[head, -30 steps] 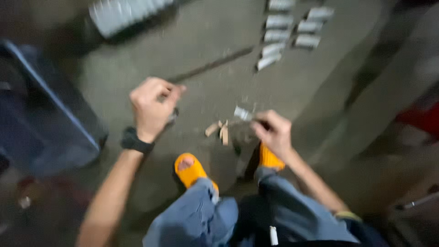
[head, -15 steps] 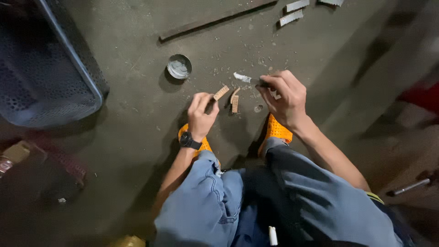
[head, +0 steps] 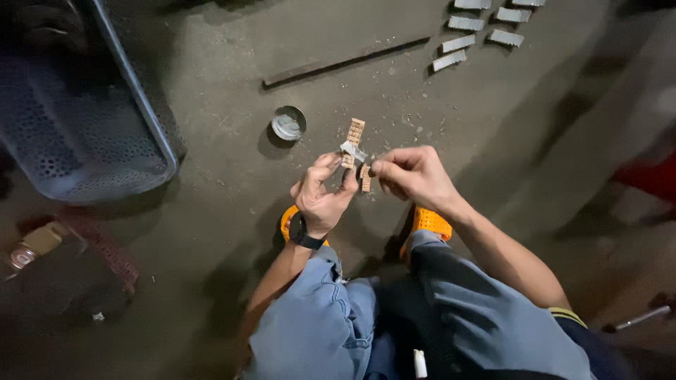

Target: The person repeatedly picks up small curved pieces from a basket, applies a white paste from a small metal cup using a small tool, and places the treated pieces onto a metal rod. The person works one piece at a time, stacking them on the rod as they finish.

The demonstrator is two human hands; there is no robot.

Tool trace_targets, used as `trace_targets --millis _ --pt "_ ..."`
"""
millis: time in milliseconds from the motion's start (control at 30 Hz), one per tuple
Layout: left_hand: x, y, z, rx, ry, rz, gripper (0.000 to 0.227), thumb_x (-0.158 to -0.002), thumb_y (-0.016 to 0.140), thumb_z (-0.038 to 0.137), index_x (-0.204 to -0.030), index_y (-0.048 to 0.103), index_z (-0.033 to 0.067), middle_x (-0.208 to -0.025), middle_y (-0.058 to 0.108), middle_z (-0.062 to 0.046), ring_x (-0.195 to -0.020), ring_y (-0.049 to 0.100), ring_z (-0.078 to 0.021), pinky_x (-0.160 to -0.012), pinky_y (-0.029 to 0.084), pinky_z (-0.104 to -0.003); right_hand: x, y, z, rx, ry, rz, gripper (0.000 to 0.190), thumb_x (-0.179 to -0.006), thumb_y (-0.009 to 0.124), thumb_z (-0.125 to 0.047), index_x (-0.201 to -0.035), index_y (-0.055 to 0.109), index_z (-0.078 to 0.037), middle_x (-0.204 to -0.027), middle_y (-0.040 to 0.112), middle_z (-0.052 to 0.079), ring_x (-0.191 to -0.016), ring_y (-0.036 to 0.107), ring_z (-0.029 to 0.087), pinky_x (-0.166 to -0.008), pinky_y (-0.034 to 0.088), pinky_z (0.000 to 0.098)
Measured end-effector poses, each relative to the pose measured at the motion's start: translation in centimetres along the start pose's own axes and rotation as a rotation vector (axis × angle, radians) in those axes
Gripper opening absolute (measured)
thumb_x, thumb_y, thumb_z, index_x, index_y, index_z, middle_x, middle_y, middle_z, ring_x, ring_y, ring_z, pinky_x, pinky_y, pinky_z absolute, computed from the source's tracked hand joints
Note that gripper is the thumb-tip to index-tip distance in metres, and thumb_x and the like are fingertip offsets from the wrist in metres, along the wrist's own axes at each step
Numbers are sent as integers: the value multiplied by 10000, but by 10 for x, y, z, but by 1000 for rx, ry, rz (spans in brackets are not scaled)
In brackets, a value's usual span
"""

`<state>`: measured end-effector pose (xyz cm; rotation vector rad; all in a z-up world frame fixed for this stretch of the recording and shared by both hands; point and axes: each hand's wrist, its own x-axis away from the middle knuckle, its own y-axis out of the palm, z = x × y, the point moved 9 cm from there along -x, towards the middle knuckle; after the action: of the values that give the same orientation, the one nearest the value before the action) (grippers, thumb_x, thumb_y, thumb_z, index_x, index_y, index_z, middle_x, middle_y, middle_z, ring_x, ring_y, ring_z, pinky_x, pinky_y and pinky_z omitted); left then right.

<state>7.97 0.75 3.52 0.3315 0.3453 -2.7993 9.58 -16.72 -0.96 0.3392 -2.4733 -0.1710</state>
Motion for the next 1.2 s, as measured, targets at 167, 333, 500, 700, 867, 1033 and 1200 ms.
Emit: trace_targets --millis 167,333,500,700,867,1033,1200 --pt "11 3 -11 -127 66 7 205 -713 805 13 -719 600 21 -867 745 -153 -774 737 -281 -691 579 -305 -5 -30 -31 340 -107 87 171 -914 702 -111 -769 695 -20 -528 619 85 -428 524 97 -401 404 219" --pt "7 7 -4 -153 124 -7 192 -725 798 14 -739 607 21 -869 745 -152 -753 734 -300 -667 581 -320 15 -24 -46 577 -358 128 131 -944 665 -88 -855 745 -35 -581 667 106 -449 588 162 -434 456 251" --pt "7 13 11 -116 197 -14 145 -727 782 -19 -778 646 -15 -865 734 -191 -742 731 -337 -653 595 -363 16 -16 -41 714 -454 191 75 -922 673 -89 -862 716 -77 -657 671 105 -571 668 250 -503 508 308" --pt "10 15 10 -83 181 -28 148 -738 786 11 -822 671 -27 -893 735 -199 -769 734 -345 -663 602 -381 11 -29 -48 670 -436 273 142 -916 675 -57 -780 704 -81 -581 641 86 -518 646 231 -468 466 286" --pt "1 15 1 142 -20 -34 177 -803 719 -13 -948 629 -58 -986 697 -228 -884 704 -333 -727 591 -387 14 -55 -50 648 -472 387 154 -930 674 -17 -806 725 -93 -585 650 59 -513 617 183 -503 474 283" --pt "12 20 -40 357 -328 -65 214 -919 641 63 -1089 599 -61 -1026 673 -243 -961 679 -300 -819 591 -373 18 -59 -65 497 -497 409 139 -941 635 66 -872 709 -29 -576 624 67 -476 545 121 -499 454 236" --pt "12 26 -47 471 -429 -56 227 -913 681 52 -1070 606 -94 -988 690 -226 -946 664 -225 -807 575 -348 22 -20 -83 697 -652 221 96 -886 695 54 -948 745 0 -757 704 146 -568 659 240 -481 504 295"
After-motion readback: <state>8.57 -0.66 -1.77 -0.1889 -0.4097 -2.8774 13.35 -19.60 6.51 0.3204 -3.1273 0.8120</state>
